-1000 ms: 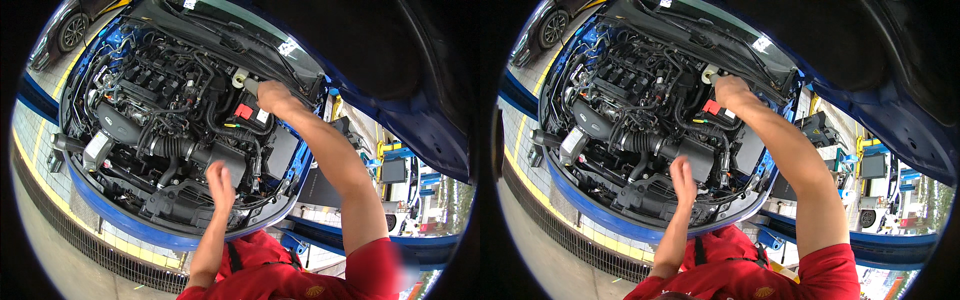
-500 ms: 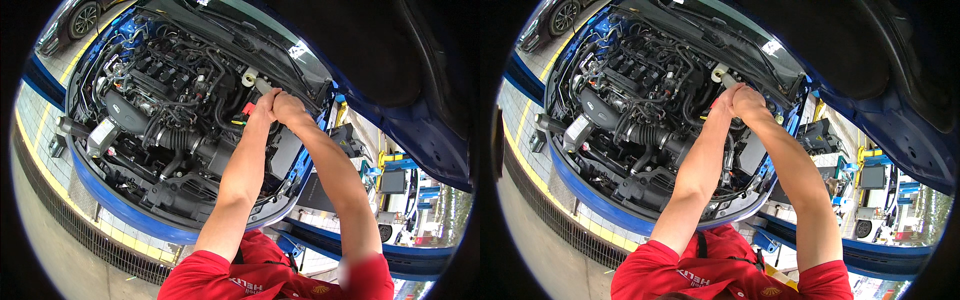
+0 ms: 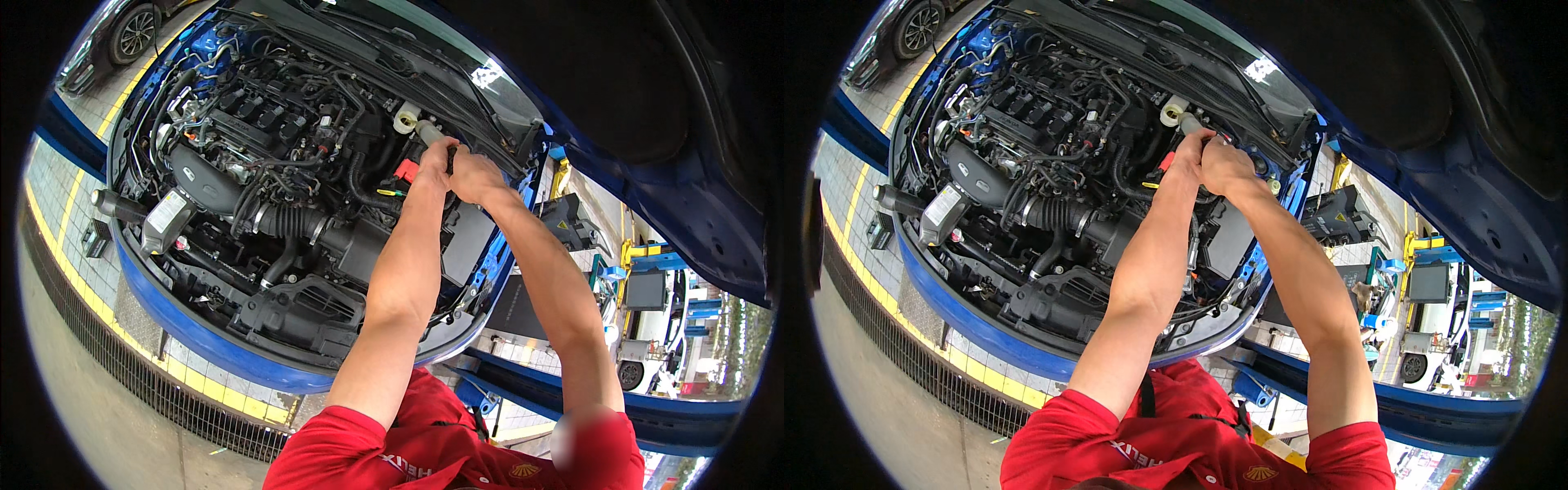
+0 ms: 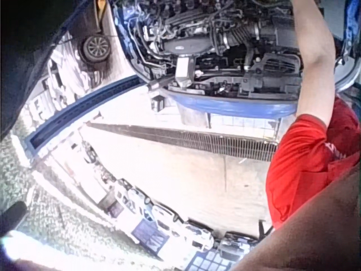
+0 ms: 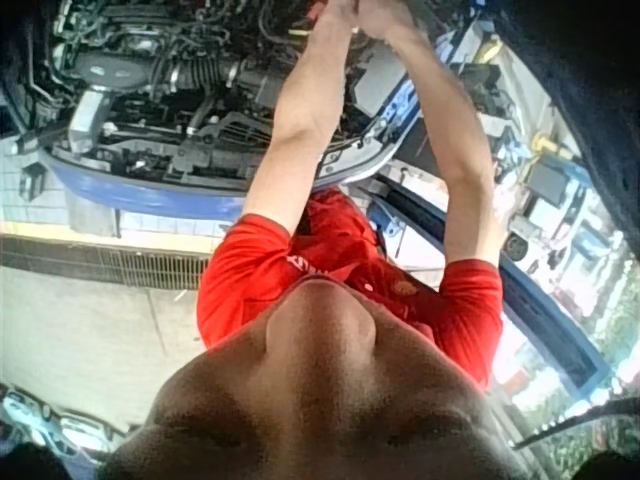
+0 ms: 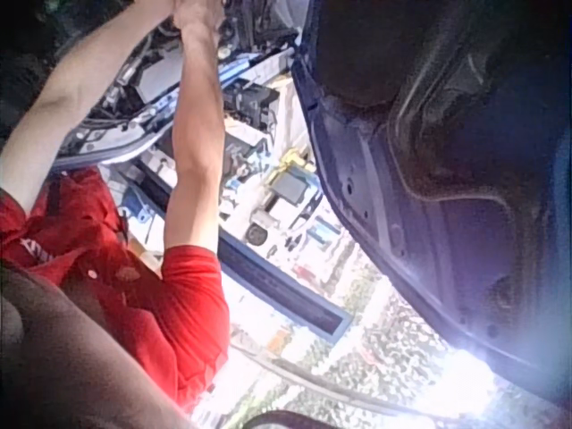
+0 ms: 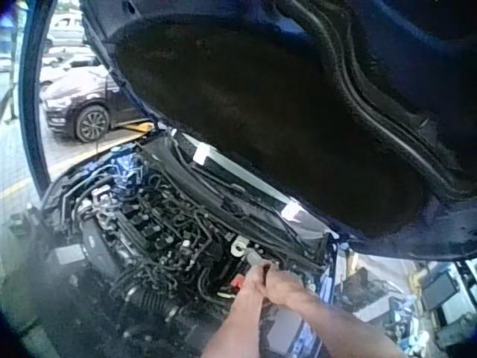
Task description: The person uses a syringe to inject fluid into the engine bay of a blue car. They then wipe the area with a cloth, spray a component with an aerosol can, and finally open a bottle of fluid.
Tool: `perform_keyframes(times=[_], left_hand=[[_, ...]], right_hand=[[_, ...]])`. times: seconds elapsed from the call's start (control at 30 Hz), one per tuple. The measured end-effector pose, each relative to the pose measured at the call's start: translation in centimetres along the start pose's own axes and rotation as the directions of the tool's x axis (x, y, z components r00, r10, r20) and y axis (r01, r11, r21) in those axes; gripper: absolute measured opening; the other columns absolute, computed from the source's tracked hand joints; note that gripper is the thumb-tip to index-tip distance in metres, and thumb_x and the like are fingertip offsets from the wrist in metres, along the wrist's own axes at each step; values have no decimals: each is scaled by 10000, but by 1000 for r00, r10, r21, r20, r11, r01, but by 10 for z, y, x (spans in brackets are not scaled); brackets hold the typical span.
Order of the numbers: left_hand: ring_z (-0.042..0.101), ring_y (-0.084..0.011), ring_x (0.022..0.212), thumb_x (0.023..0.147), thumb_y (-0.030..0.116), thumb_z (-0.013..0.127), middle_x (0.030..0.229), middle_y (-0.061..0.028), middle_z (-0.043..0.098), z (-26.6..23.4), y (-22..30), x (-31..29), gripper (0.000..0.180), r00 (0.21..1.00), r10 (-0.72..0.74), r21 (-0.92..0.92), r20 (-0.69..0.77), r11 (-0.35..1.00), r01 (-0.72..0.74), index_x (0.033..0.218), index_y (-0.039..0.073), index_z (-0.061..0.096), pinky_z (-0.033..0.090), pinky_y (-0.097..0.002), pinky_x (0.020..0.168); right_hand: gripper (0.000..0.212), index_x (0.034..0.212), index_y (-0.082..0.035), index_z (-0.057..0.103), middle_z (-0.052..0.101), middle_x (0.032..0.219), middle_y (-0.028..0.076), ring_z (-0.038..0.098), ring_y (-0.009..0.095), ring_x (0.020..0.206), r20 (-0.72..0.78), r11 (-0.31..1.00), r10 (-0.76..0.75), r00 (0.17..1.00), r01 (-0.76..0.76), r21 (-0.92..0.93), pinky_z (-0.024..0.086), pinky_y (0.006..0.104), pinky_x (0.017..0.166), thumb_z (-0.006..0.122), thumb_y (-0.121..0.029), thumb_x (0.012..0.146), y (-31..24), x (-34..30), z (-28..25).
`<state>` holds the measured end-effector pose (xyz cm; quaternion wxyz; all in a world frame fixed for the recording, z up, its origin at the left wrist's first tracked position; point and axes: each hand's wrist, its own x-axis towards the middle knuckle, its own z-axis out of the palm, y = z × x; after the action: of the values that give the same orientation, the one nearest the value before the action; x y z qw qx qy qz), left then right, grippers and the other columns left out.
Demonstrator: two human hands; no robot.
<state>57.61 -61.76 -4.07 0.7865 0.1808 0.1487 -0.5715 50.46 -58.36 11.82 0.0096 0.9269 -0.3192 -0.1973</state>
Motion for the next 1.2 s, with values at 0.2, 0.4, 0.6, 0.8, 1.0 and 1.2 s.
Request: perform_keyframes(times=[0.2, 0.4, 0.6, 0.8, 1.0, 1.2], left_hand=[[622, -235, 703, 836, 181, 709, 796, -89, 620, 8, -4, -11, 198, 998, 21, 55, -66, 998, -17, 891, 22, 605, 538, -410, 620], [622, -255, 692, 849, 156, 687, 846, -121, 599, 16, 3, -12, 199, 994, -59, 3, -88, 998, 59, 925, 20, 564, 564, -440, 539], [622, -274, 663, 901, 172, 611, 797, -147, 580, 33, 14, -24, 169, 998, -31, -81, -62, 996, 26, 939, 40, 512, 558, -441, 603], [583, -305, 671, 885, 119, 614, 893, -150, 527, 33, 20, -19, 191, 997, -46, -129, -55, 991, 39, 1012, 45, 492, 554, -428, 552], [604, -284, 639, 923, 159, 583, 806, -166, 567, 32, 4, -29, 163, 994, -19, -46, -110, 999, 14, 970, 26, 501, 564, -419, 549], [633, -289, 643, 988, 325, 584, 821, -149, 568, 13, -43, -69, 335, 995, 13, 147, -94, 989, 1, 1039, 11, 477, 591, -429, 530]], right_hand=[[687, 1323, 92, 439, 678, 1130, 300, 663, 432, 1083, -19, 1000, 13, 1000, -13, 9, 529, 483, 925, 654, -424, 924, 7, -6, 2], [585, 1399, 37, 421, 630, 1195, 335, 601, 464, 1153, 15, 993, 67, 998, -68, 91, 460, 496, 1016, 584, -190, 884, 5, -26, -15], [599, 1414, 40, 396, 653, 1103, 340, 628, 472, 1086, -32, 988, 33, 999, -28, 149, 477, 505, 980, 546, -119, 857, 20, -60, -41], [666, 1461, 86, 340, 660, 996, 360, 639, 488, 1037, -79, 963, 23, 997, -1, 269, 470, 520, 973, 530, -101, 851, 31, -108, -54], [642, 1457, 79, 354, 657, 958, 367, 648, 504, 966, -78, 949, 9, 997, 16, 315, 495, 535, 921, 516, -161, 884, 41, -126, -43], [576, 1441, 78, 387, 668, 920, 242, 649, 331, 837, -9, 808, 48, 999, -34, 588, 502, 413, 790, 525, -117, 917, 80, -172, 16]])
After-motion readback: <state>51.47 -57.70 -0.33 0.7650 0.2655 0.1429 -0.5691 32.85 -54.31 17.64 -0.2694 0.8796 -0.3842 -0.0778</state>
